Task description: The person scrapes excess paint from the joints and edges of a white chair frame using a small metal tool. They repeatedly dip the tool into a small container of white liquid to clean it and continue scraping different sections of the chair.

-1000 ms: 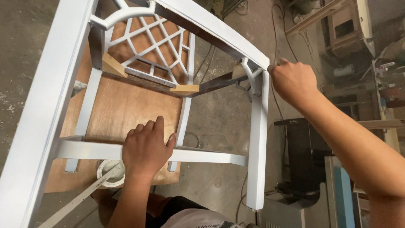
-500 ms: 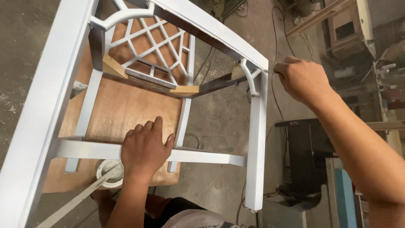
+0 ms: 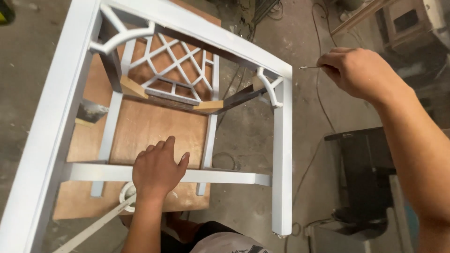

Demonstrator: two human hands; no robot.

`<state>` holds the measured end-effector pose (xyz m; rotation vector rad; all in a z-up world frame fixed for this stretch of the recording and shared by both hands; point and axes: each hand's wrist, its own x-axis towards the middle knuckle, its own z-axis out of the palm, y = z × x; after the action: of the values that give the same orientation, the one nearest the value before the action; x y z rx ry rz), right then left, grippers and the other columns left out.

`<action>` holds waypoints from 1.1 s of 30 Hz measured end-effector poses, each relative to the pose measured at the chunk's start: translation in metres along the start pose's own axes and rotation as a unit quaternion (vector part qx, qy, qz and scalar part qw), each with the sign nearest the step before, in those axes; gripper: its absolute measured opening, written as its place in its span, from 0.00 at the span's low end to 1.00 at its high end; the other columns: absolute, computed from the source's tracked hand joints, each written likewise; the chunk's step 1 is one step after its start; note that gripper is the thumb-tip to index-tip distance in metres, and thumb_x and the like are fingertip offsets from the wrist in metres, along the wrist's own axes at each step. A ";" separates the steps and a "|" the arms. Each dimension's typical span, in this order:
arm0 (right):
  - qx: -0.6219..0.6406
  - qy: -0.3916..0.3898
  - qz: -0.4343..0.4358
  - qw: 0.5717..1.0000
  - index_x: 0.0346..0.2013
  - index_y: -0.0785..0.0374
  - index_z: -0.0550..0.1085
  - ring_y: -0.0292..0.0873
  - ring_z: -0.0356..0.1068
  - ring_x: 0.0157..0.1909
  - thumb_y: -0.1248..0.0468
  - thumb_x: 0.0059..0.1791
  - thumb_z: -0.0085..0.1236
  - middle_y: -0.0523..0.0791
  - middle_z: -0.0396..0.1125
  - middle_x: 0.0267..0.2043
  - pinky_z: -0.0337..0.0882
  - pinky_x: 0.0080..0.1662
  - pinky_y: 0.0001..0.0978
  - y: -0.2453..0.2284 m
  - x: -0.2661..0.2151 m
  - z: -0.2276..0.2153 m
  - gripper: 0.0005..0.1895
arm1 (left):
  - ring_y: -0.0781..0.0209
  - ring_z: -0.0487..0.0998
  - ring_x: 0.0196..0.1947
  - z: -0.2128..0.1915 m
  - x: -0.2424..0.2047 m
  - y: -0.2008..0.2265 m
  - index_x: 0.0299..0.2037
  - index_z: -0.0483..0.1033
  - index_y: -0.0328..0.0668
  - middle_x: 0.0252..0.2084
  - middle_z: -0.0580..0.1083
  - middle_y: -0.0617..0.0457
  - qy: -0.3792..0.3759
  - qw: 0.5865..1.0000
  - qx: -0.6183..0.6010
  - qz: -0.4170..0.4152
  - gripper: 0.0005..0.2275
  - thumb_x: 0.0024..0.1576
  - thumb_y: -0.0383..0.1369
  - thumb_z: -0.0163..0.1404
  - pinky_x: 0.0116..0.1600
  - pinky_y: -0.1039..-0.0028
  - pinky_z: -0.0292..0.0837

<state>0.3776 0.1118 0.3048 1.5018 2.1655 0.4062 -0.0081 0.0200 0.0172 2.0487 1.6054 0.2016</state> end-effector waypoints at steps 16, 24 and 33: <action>0.467 0.100 0.254 0.841 0.42 0.60 0.77 0.39 0.69 0.36 0.68 0.54 0.54 0.42 0.73 0.35 0.67 0.44 0.32 0.013 -0.175 0.208 0.05 | 0.49 0.83 0.37 -0.018 -0.002 0.010 0.60 0.73 0.58 0.25 0.82 0.60 -0.055 0.991 0.059 -0.110 0.25 0.56 0.56 0.42 0.39 0.57 0.77; 0.691 0.121 0.350 0.621 0.44 0.65 0.78 0.34 0.68 0.39 0.72 0.50 0.57 0.42 0.72 0.37 0.68 0.44 0.24 -0.105 -0.231 0.420 0.08 | 0.54 0.83 0.39 -0.016 0.000 0.007 0.57 0.76 0.60 0.33 0.82 0.66 -0.044 0.987 0.087 -0.127 0.25 0.56 0.58 0.42 0.40 0.59 0.78; 0.795 0.059 0.443 0.409 0.45 0.68 0.74 0.45 0.64 0.28 0.72 0.55 0.52 0.50 0.69 0.34 0.65 0.32 0.39 -0.174 -0.218 0.412 0.05 | 0.52 0.83 0.48 -0.034 0.001 0.026 0.61 0.73 0.57 0.45 0.83 0.60 -0.097 0.980 0.084 -0.153 0.31 0.55 0.62 0.38 0.50 0.56 0.77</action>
<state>0.5226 -0.1641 -0.0834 3.4367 0.9688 -1.9682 0.0000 0.0277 0.0589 1.8403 1.8351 -0.2459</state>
